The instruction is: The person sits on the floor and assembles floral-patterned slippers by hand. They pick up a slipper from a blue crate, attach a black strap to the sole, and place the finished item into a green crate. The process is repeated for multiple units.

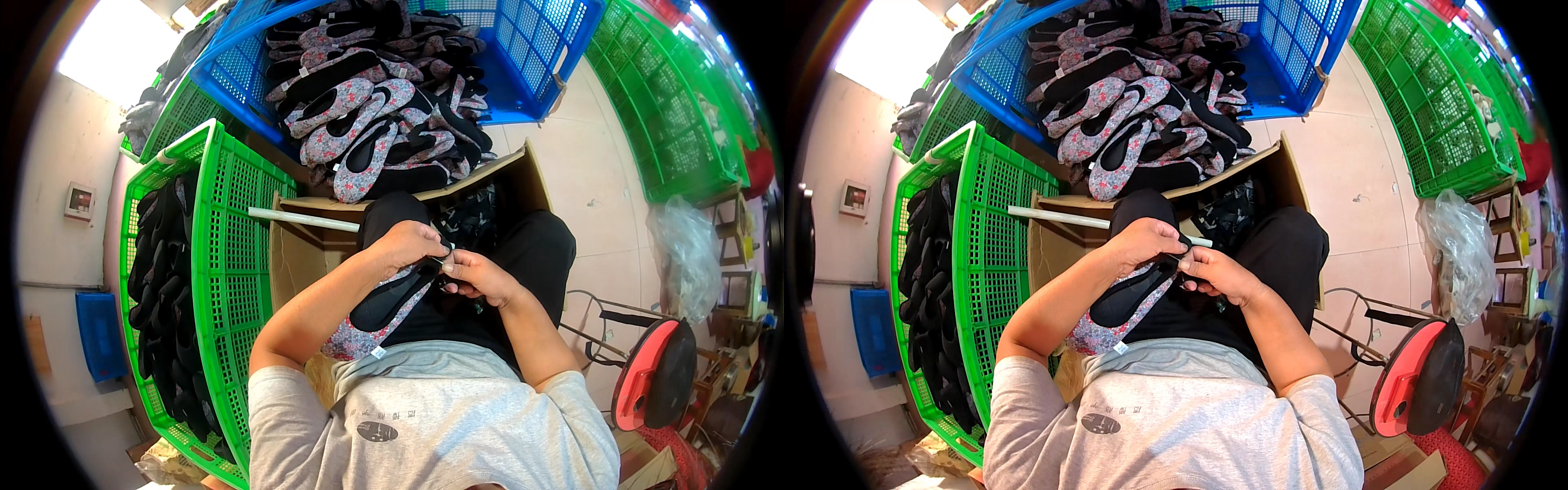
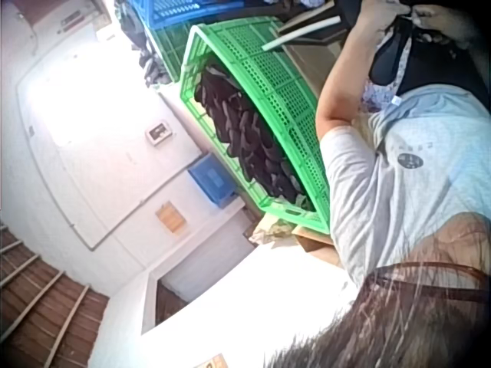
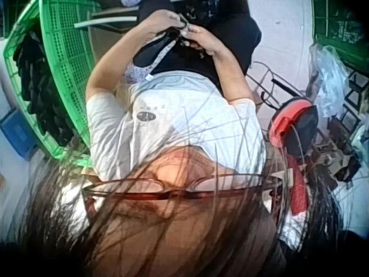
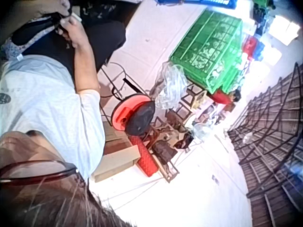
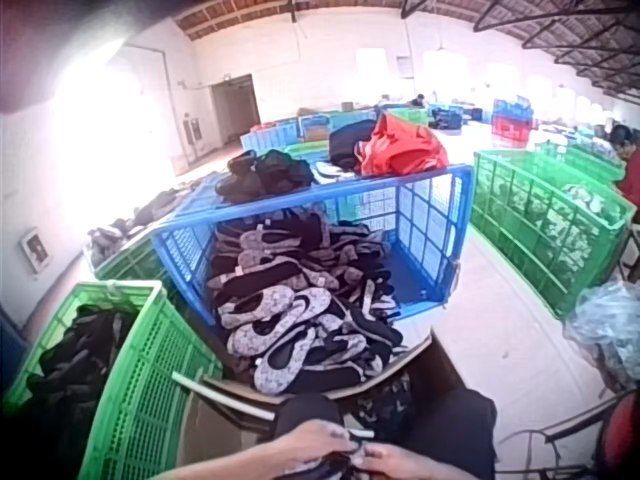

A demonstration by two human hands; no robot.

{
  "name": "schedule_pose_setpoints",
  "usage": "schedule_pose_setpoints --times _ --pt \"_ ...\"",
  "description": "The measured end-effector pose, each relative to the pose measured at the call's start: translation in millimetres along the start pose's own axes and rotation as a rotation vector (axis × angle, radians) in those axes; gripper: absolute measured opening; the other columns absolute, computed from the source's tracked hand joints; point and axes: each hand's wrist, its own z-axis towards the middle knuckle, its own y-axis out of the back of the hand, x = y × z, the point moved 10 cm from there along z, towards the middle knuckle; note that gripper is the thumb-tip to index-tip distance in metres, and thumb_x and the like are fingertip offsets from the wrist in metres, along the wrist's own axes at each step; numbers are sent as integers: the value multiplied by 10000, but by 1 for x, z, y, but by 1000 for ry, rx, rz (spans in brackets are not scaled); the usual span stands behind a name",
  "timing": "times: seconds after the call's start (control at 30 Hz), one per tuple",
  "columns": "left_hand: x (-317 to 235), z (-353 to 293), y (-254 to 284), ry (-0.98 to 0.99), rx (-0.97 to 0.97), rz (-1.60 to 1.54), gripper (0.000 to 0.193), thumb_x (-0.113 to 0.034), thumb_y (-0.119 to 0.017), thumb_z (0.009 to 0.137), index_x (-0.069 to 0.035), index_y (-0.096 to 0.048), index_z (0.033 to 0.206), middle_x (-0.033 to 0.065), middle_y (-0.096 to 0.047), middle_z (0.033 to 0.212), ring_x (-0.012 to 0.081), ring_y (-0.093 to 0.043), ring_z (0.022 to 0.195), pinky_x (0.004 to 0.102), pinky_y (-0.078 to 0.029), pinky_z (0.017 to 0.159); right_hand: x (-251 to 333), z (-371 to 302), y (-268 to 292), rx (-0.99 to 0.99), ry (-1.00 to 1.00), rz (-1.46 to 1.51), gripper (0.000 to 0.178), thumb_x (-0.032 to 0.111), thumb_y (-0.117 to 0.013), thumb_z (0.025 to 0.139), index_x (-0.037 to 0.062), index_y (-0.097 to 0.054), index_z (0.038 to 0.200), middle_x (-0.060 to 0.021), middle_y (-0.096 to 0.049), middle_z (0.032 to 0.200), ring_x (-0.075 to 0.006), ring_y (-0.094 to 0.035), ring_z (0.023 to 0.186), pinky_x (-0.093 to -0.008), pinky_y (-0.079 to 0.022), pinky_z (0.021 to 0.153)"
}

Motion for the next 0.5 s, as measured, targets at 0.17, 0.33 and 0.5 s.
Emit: schedule_pose_setpoints --times 0.17,0.33,0.5 --pt "3 4 0 5 10 20 161 -128 -709 850 -78 -634 716 -27 -560 659 60 -483 574 229 -352 519 -1 0 2 -15 4 23 156 260 -581 1003 106 -559 991 -14 -581 756 -25 -375 512 -154 -238 430" --pt "1 4 0 -3 11 -19 168 -133 -711 861 -78 -635 722 -27 -562 658 64 -485 573 229 -357 527 1 -3 -2 -11 3 47 218 295 -563 1012 78 -566 1034 -21 -578 763 -27 -371 513 -158 -232 429" --pt "5 5 1 7 22 -34 163 -135 -709 866 -75 -636 732 -20 -569 664 66 -495 586 232 -371 543 3 -5 -5 0 -6 84 264 329 -560 1014 68 -567 1053 -22 -573 765 -28 -367 515 -159 -229 429"
